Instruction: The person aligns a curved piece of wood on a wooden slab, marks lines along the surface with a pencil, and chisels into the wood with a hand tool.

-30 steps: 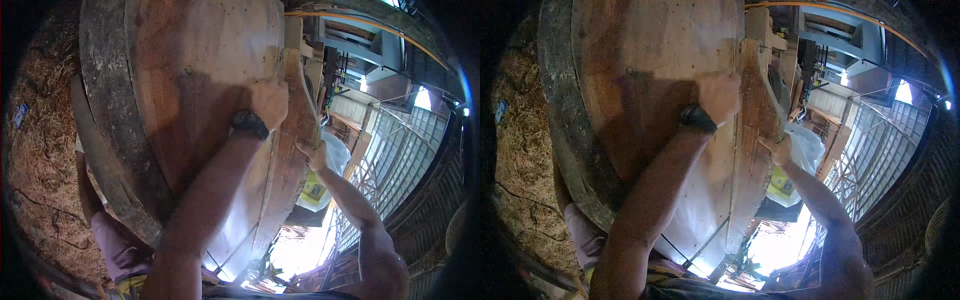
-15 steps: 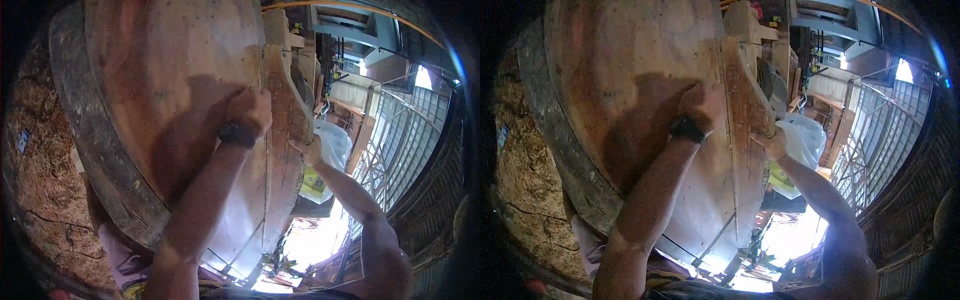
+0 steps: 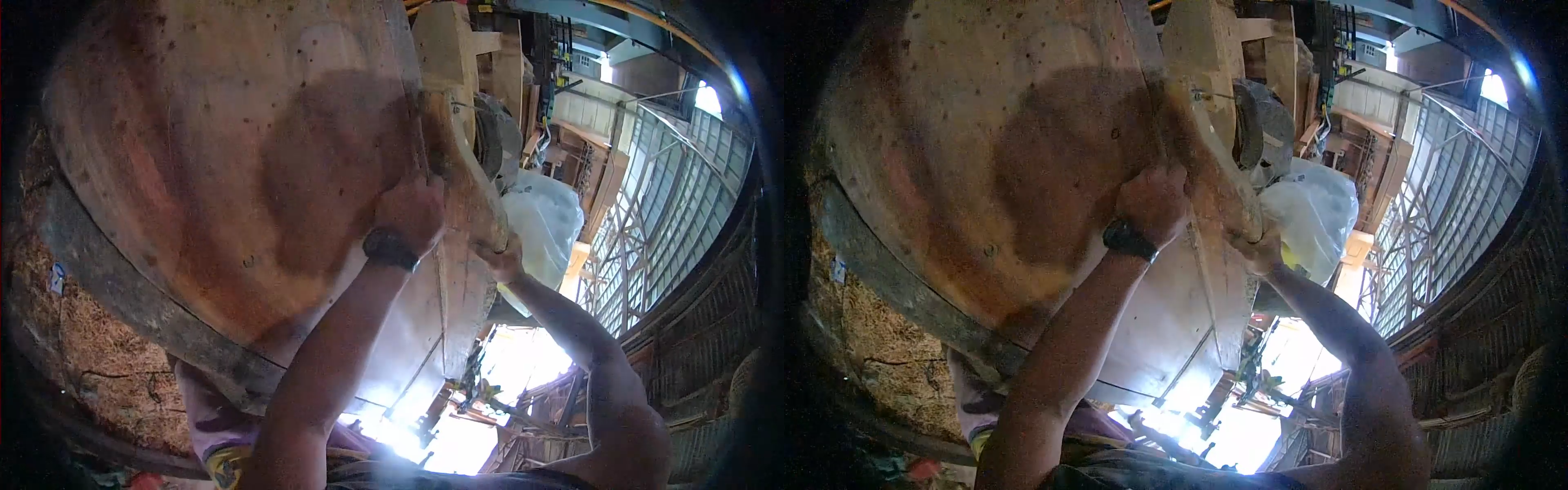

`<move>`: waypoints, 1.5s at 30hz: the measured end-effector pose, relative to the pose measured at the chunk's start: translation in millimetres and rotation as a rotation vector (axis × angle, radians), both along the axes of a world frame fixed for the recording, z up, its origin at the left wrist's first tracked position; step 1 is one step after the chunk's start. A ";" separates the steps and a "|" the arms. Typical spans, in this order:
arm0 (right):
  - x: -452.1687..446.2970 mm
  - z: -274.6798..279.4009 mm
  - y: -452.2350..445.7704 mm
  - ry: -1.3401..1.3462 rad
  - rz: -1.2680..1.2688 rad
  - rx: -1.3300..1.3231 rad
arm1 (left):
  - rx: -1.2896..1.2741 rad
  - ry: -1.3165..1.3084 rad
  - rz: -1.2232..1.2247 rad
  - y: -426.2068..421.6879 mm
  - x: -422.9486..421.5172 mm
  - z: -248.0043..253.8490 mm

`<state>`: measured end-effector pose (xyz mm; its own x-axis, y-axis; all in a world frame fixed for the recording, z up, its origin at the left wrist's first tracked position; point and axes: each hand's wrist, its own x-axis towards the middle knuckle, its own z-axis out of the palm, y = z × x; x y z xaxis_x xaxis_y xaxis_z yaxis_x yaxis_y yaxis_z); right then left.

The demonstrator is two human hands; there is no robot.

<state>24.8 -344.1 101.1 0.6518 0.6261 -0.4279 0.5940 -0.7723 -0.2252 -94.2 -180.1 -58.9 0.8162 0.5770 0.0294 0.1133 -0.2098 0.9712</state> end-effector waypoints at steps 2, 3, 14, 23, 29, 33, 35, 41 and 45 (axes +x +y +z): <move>-3.0 1.8 3.6 0.008 -0.059 0.004 | -0.070 0.001 0.000 -0.1 6.0 0.7; -4.6 2.3 5.3 0.016 -0.112 0.007 | -0.105 0.003 0.000 1.6 7.8 2.2; 2.9 4.3 -3.6 -0.052 -0.094 -0.181 | -0.240 -0.040 -0.004 14.1 18.0 10.4; 5.4 6.4 -15.8 -0.026 -0.147 -0.196 | -0.529 0.101 -0.114 43.1 29.4 29.3; -0.3 0.8 -11.2 -0.033 -0.157 -0.175 | -0.656 0.266 -0.275 66.4 33.0 36.5; -3.0 -2.3 -1.5 -0.027 -0.092 -0.151 | -0.578 0.365 -0.302 61.9 35.1 32.9; -6.8 -7.0 4.8 -0.050 -0.096 -0.161 | -0.466 0.388 -0.306 50.2 40.1 21.0; -8.1 -16.8 -4.4 -0.083 -0.107 -0.138 | -0.280 0.314 -0.365 72.2 31.3 25.0; -2.6 -19.3 -6.5 -0.084 -0.055 -0.133 | -0.398 0.528 -0.410 71.9 41.1 16.3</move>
<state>22.2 -350.6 81.8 0.7202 0.5302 -0.4475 0.5627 -0.8237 -0.0703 -53.1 -108.2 -42.5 0.8150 0.1114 -0.5687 0.5704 0.0188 0.8211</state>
